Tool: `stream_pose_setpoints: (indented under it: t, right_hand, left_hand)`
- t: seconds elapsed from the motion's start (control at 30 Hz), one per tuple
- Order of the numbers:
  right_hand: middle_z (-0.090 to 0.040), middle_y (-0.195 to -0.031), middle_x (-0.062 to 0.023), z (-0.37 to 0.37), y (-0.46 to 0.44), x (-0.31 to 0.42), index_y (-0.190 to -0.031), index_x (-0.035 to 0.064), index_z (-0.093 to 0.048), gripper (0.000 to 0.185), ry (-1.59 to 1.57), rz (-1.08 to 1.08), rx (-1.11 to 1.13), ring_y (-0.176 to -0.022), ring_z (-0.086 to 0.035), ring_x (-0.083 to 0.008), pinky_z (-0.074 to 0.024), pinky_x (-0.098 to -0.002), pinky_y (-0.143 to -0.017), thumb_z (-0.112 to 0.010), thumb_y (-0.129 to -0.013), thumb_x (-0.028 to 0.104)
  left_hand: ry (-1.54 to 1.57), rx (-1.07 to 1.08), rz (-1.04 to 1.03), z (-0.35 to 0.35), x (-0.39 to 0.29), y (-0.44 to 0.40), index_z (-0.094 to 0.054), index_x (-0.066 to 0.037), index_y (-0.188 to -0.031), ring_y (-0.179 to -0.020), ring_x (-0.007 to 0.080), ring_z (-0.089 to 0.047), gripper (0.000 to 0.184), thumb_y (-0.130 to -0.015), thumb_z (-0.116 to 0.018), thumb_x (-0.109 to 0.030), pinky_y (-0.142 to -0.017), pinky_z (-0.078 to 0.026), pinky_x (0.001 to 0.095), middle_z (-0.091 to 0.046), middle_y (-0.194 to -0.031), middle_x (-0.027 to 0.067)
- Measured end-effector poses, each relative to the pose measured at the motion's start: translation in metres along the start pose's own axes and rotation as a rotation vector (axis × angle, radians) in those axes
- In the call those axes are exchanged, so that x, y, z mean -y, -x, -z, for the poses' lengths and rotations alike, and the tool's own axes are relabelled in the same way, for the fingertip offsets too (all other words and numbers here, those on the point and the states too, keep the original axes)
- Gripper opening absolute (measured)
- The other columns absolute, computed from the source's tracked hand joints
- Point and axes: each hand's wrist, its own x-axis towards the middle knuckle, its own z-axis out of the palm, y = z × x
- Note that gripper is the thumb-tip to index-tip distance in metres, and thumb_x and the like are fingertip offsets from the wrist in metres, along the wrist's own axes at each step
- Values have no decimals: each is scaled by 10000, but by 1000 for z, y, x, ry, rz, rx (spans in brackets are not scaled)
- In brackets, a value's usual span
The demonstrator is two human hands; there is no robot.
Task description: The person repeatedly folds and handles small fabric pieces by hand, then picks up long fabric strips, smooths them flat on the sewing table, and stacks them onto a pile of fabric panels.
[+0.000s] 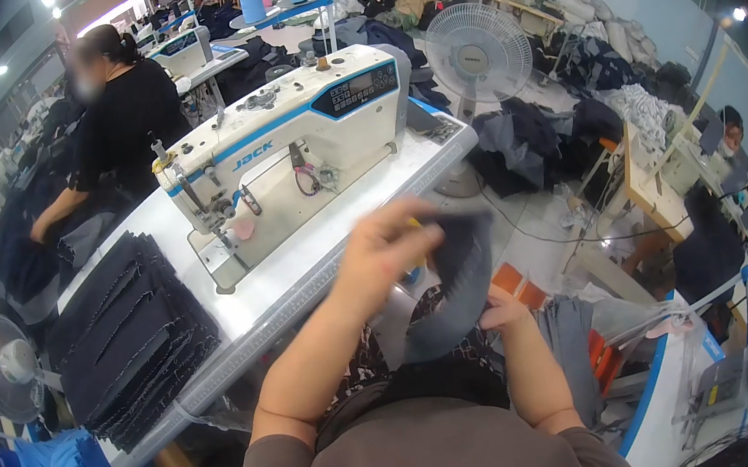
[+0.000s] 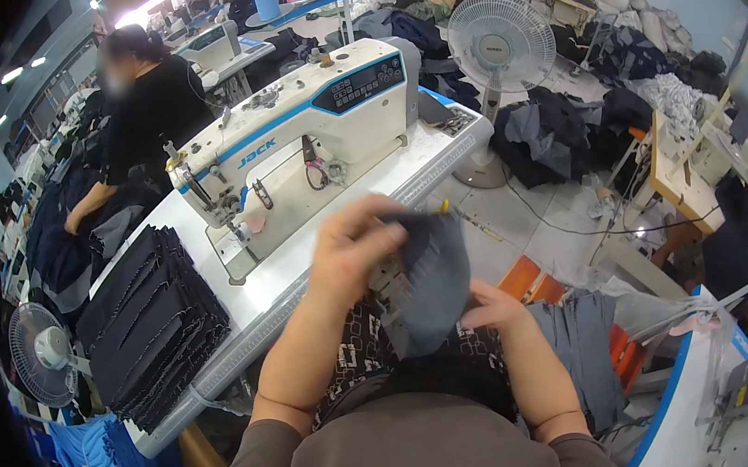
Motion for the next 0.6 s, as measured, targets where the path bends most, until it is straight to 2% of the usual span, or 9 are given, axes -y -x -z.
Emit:
stream_pose_setpoints:
  t: [0.03, 0.07, 0.13, 0.27, 0.33, 0.4, 0.47, 0.53, 0.6]
  right_hand:
    - [-586, -1206, -117, -4, 1, 8, -1251, -58, -507, 539, -49, -64, -18, -1072, -576, -189, -447, -321, -922, -704, -759, 43]
    - [-586, -1206, -117, 1, 5, 10, -1251, -58, -507, 539, -59, -56, -27, -1072, -576, -189, -447, -321, -922, -704, -759, 43]
    - [-642, -1089, -84, 16, 20, 19, -1167, -62, -577, 423, 127, -313, -24, -996, -602, -154, -467, -280, -879, -685, -767, 19]
    - [-669, -1000, -55, 33, 57, 41, -1116, -53, -615, 315, 102, -308, -337, -887, -603, -116, -479, -257, -798, -655, -814, 30]
    - [-673, -988, -56, 25, 51, 59, -1110, -51, -617, 305, 248, -321, -312, -875, -602, -115, -476, -254, -793, -653, -828, 58]
    - [-677, -977, -56, 16, 33, 66, -1105, -49, -619, 298, 394, -352, -267, -862, -601, -115, -473, -252, -787, -651, -841, 87]
    - [-682, -929, -60, 7, 8, 64, -1086, -30, -629, 296, 685, -407, -38, -842, -588, -97, -468, -255, -770, -649, -862, 164]
    - [-680, -911, -62, 0, -9, 53, -1076, -21, -633, 294, 649, -401, 10, -836, -580, -90, -465, -260, -761, -647, -864, 183]
    - [-679, -892, -65, -7, -20, 53, -1066, -11, -636, 292, 614, -386, 54, -830, -572, -84, -462, -265, -752, -646, -867, 202]
  left_hand:
    - [107, -117, -127, 7, -1, -5, -643, -38, -988, -732, 93, -591, 179, -812, -631, -8, -687, -456, 225, -632, -864, 52]
    - [214, -232, -253, 15, -2, -10, -639, -30, -993, -772, 103, -597, 189, -806, -626, 0, -727, -462, 234, -638, -896, 61]
    - [377, -368, -320, 51, -5, -11, -615, -1, -1035, -864, 131, -592, 224, -813, -593, 14, -816, -452, 254, -639, -968, 81]
    - [34, -201, -148, 106, -2, 24, -567, 23, -1119, -1032, 213, -564, 454, -670, -506, 7, -944, -404, 327, -610, -1082, 136]
    - [-286, -479, -155, 100, 7, 34, -555, 27, -1146, -1128, 248, -523, 555, -598, -484, -20, -1007, -347, 356, -581, -1159, 151]
    - [-382, -593, -250, 94, 27, 34, -513, 22, -1221, -1185, 254, -486, 577, -649, -532, -53, -1032, -309, 358, -564, -1206, 140]
    - [-477, -337, -380, 59, 43, 31, -459, 0, -1296, -1227, 263, -454, 615, -710, -615, -103, -1053, -296, 371, -514, -1281, 152]
    - [-361, 189, -105, 29, 62, 24, -411, 7, -1337, -1257, 274, -423, 667, -754, -691, -158, -1070, -280, 391, -443, -1349, 174]
    - [-73, 460, 267, 8, 81, 18, -383, 11, -1357, -1289, 260, -380, 697, -765, -716, -149, -1086, -263, 369, -360, -1410, 178]
